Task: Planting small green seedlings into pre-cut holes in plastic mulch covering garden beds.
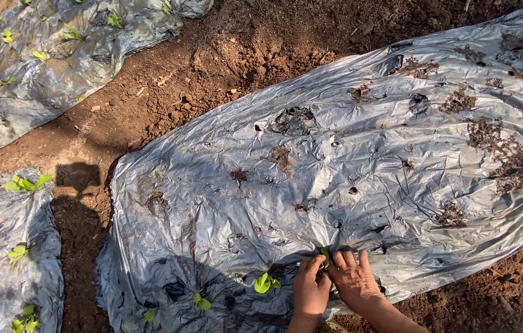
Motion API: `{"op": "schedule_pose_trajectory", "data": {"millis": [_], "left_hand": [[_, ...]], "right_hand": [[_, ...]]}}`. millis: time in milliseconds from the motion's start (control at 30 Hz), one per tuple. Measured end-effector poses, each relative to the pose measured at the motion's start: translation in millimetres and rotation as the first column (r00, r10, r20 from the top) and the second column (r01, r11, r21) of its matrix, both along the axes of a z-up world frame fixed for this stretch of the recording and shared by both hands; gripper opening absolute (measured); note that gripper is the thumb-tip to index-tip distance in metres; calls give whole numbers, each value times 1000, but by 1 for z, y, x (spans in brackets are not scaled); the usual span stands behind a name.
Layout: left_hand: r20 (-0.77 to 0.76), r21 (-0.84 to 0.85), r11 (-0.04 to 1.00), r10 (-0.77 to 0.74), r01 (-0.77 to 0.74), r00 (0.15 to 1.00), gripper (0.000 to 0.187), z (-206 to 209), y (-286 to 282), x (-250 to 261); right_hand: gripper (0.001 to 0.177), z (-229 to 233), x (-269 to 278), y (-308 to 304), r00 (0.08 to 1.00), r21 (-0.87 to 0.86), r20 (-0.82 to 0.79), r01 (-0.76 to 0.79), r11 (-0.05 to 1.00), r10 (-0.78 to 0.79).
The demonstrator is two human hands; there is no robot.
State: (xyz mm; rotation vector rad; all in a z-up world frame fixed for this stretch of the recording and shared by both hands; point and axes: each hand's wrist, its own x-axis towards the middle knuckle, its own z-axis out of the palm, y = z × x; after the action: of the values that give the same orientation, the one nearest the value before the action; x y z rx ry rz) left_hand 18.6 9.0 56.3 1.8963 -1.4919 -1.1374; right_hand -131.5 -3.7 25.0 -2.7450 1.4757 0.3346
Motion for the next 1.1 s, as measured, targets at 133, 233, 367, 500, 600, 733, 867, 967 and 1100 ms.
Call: {"op": "schedule_pose_trajectory", "data": {"millis": [133, 233, 367, 500, 600, 733, 867, 967, 1100], "left_hand": [[148, -132, 984, -100, 120, 984, 36, -30, 3, 2], [179, -70, 994, -65, 79, 982, 35, -35, 2, 0], [157, -49, 999, -13, 21, 987, 34, -36, 4, 1], [190, -50, 999, 25, -16, 982, 34, -42, 3, -2], [235, -76, 997, 42, -25, 971, 33, -44, 2, -6], [262, -162, 987, 36, 7, 964, 25, -40, -1, -10], [287, -125, 992, 9, 28, 958, 25, -46, -1, -12], [292, -73, 997, 1, 21, 956, 27, -45, -7, -15], [267, -56, 998, 14, 2, 964, 26, -41, -4, -16]], "right_hand": [[39, 8, -8, -8, 992, 166, 125, 0, 986, -21], [31, 2, -18, -9, 951, -15, 311, 6, 1000, -1], [33, 4, -23, -8, 877, -133, 477, 3, 991, 61], [47, -7, -30, -2, 878, -130, 474, -5, 991, 67], [54, -15, -32, 4, 870, -129, 494, 58, 990, 13], [55, -16, -26, 13, 913, -99, 406, 89, 991, -42], [69, -17, -19, 18, 968, -56, 245, 71, 996, -55], [70, -24, -24, 18, 956, -9, 279, 95, 995, -89], [82, -35, -28, 29, 959, -23, 261, 121, 992, -111]]}}
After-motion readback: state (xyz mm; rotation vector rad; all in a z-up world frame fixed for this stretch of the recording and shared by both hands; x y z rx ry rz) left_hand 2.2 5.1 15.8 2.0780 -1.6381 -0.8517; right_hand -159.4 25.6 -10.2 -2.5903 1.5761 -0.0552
